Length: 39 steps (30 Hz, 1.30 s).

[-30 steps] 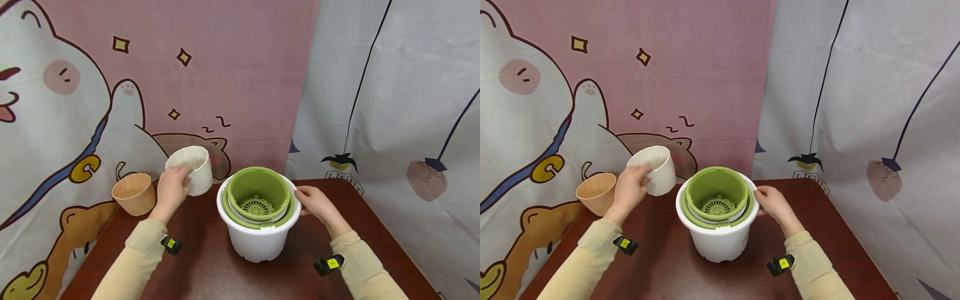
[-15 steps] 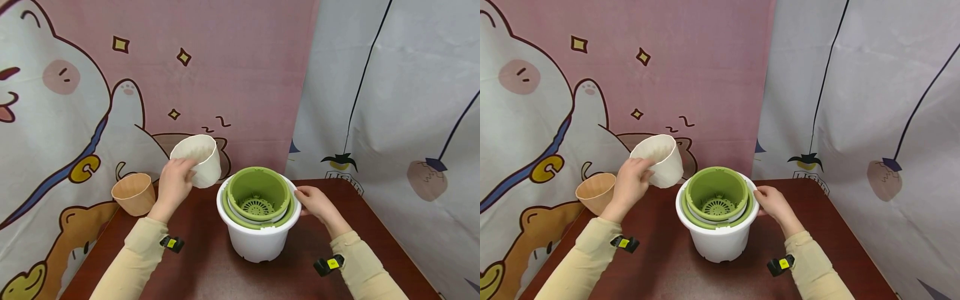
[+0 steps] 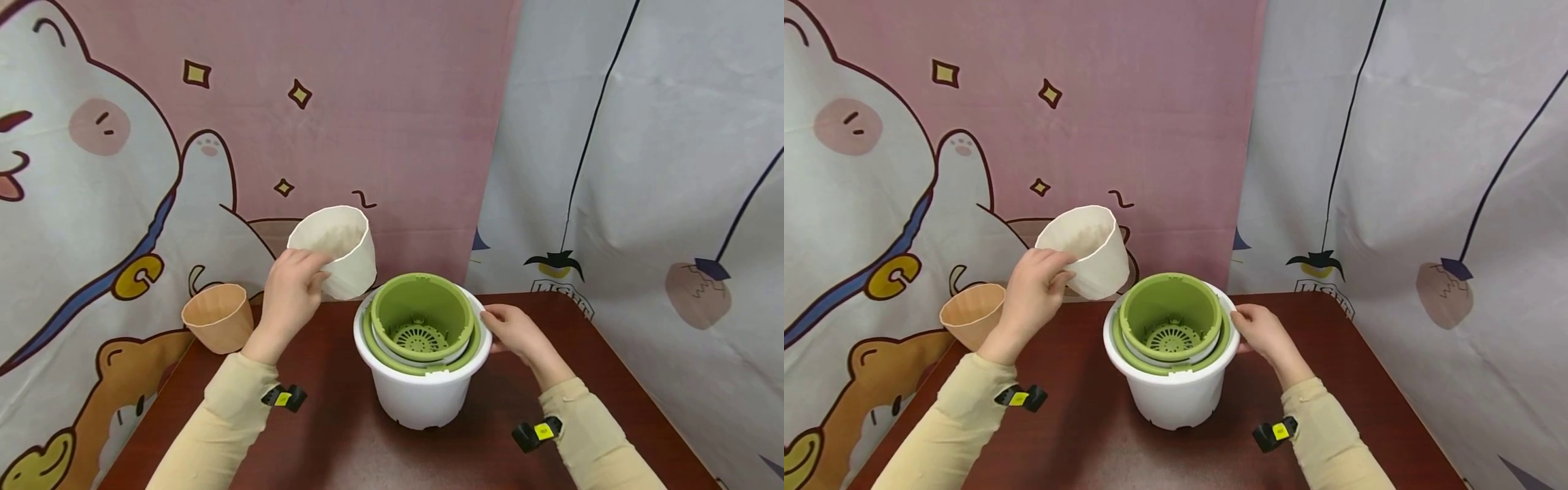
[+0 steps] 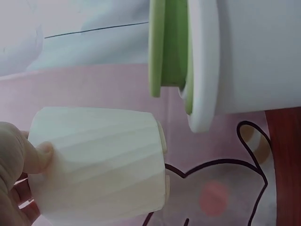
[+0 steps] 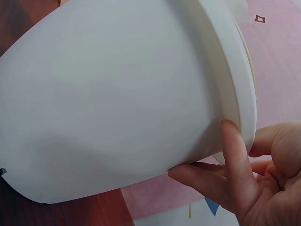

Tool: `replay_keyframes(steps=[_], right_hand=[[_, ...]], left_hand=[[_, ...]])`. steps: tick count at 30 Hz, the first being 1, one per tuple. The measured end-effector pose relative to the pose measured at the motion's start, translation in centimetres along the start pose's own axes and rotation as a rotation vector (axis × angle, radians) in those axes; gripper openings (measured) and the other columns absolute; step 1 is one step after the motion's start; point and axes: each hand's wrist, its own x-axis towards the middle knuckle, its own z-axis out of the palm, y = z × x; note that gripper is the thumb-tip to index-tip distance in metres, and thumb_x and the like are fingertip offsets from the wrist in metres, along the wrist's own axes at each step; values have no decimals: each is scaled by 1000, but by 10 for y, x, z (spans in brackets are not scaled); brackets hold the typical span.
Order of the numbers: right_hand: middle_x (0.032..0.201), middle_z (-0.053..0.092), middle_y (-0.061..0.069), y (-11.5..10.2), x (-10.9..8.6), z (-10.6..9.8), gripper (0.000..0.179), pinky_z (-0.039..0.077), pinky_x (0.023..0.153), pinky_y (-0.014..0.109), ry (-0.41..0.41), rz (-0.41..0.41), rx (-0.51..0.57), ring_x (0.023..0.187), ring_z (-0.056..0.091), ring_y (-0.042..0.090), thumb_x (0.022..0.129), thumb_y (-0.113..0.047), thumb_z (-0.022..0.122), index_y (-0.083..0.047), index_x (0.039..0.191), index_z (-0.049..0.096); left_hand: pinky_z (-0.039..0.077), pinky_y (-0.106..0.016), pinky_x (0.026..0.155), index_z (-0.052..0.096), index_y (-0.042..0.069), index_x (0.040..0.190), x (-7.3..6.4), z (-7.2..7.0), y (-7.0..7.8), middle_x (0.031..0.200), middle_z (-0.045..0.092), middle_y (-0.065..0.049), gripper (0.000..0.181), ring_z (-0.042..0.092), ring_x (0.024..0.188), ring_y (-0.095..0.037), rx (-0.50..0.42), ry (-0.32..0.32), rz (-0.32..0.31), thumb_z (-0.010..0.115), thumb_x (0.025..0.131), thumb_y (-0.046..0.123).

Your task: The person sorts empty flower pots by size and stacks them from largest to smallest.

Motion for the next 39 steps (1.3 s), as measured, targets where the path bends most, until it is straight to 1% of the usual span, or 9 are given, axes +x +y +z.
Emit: replay_keyframes(steps=[7, 13, 19, 26, 34, 39], right_hand=[[103, 61, 19, 0, 0, 0, 40, 59, 64, 32, -1, 10, 0, 73, 65, 16, 105, -17, 48, 12, 133, 51], [105, 61, 20, 1, -1, 0, 41, 59, 64, 31, 0, 7, -3, 74, 65, 16, 105, -17, 48, 12, 133, 50], [106, 61, 21, 0, -1, 0, 42, 59, 64, 32, -5, 8, 9, 75, 65, 17, 105, -17, 48, 13, 135, 49], [104, 61, 20, 0, -1, 0, 40, 59, 63, 32, -2, -4, 4, 74, 65, 17, 104, -16, 48, 13, 132, 50], [103, 61, 19, 0, -2, 0, 41, 59, 62, 32, -6, -9, 14, 74, 65, 17, 105, -16, 48, 13, 132, 50], [104, 61, 20, -1, -2, 1, 41, 59, 62, 32, -2, -5, 9, 74, 65, 17, 104, -16, 49, 13, 133, 50]], left_hand=[[46, -47, 75, 71, 4, 97, 5, -3, 9, 88, 68, -12, 32, 58, 83, -34, -20, 13, 28, 74, 71, -13], [46, -46, 77, 71, 4, 98, 9, -5, 16, 89, 68, -12, 31, 58, 85, -34, -44, 26, 51, 73, 72, -14], [46, -46, 77, 71, 3, 97, 13, -7, 24, 89, 68, -12, 31, 58, 85, -34, -65, 41, 86, 74, 71, -13], [46, -46, 78, 72, 4, 97, 20, -9, 34, 89, 68, -11, 29, 58, 85, -33, -94, 47, 116, 73, 73, -11], [48, -45, 80, 73, 4, 99, 26, -11, 51, 91, 69, -9, 33, 59, 88, -32, -124, 33, 145, 77, 71, -14], [48, -44, 79, 73, 5, 99, 29, -9, 60, 92, 70, -8, 34, 59, 89, -30, -147, -5, 168, 77, 71, -14]])
